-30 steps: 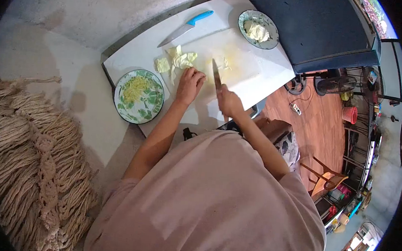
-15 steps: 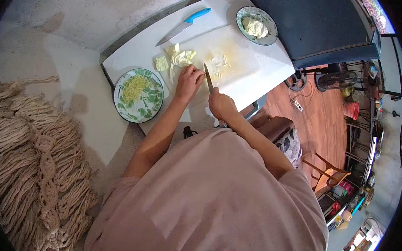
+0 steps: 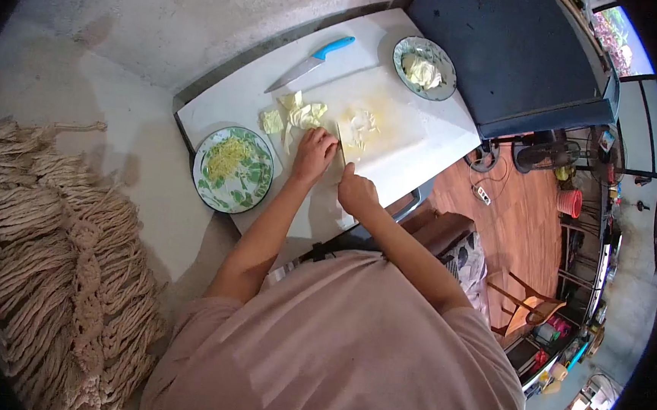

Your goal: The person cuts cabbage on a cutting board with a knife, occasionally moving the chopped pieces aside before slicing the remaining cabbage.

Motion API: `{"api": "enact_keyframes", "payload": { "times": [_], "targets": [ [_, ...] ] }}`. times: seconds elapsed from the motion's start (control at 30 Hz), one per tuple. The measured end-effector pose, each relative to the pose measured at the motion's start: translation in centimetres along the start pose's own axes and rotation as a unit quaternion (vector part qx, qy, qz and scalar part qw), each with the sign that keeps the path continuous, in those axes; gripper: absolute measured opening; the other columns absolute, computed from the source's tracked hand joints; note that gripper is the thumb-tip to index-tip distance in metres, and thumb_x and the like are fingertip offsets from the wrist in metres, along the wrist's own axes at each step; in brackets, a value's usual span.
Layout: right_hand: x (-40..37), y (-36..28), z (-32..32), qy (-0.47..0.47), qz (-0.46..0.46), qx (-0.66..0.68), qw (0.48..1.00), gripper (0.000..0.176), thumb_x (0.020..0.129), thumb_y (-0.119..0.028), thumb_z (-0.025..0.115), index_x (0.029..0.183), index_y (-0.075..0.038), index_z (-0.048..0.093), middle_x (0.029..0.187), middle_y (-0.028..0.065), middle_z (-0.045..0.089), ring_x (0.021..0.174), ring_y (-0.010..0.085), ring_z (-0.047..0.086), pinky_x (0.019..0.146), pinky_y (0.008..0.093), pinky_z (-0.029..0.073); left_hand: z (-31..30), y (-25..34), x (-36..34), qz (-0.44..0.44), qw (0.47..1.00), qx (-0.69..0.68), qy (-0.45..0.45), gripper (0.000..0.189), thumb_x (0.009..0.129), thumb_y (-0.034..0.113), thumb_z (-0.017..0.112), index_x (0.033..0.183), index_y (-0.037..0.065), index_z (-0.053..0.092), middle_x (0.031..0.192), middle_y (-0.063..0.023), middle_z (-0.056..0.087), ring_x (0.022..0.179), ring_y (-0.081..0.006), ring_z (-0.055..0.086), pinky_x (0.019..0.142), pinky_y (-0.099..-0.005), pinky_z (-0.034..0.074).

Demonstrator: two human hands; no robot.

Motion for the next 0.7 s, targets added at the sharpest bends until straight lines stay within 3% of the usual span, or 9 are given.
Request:
{"api": "enact_keyframes", "payload": {
  "times": [0.17, 0.7],
  "targets": [
    [0.3, 0.2, 0.4, 0.000, 0.026, 0.023, 0.999, 0.035, 0.096, -0.019, 0.051, 0.115, 0.009, 0.041, 0.079, 0.0291, 0.070, 0.075, 0.0440, 0.072, 0.068, 0.0517, 0.058, 0.0, -0.4, 0.5, -0.005, 1.000, 0.006, -0.011, 0.010, 0.084, 0.009, 0.071, 0.092, 0.008, 0.066, 0.092, -0.0096, 0.059, 0.093, -0.0322, 0.059, 0.084, -0.0433, 0.050],
    [0.2, 0.6, 0.7, 0.000, 0.024, 0.012, 1.000, 0.033, 0.097, -0.021, 0.051, 0.110, 0.007, 0.041, 0.078, 0.0302, 0.069, 0.073, 0.0459, 0.071, 0.065, 0.0523, 0.058, -0.2, 0.0, -0.2, -0.033, 0.999, -0.007, -0.027, 0.009, 0.085, 0.010, 0.071, 0.092, 0.007, 0.066, 0.095, -0.0095, 0.060, 0.095, -0.0310, 0.060, 0.087, -0.0432, 0.050]
  ]
}}
Point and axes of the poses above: each hand's wrist, its own x-axis towards the middle knuckle, its own z-axis out of the palm, y = z × x, the point moved 3 cm from there along x, towards the middle knuckle
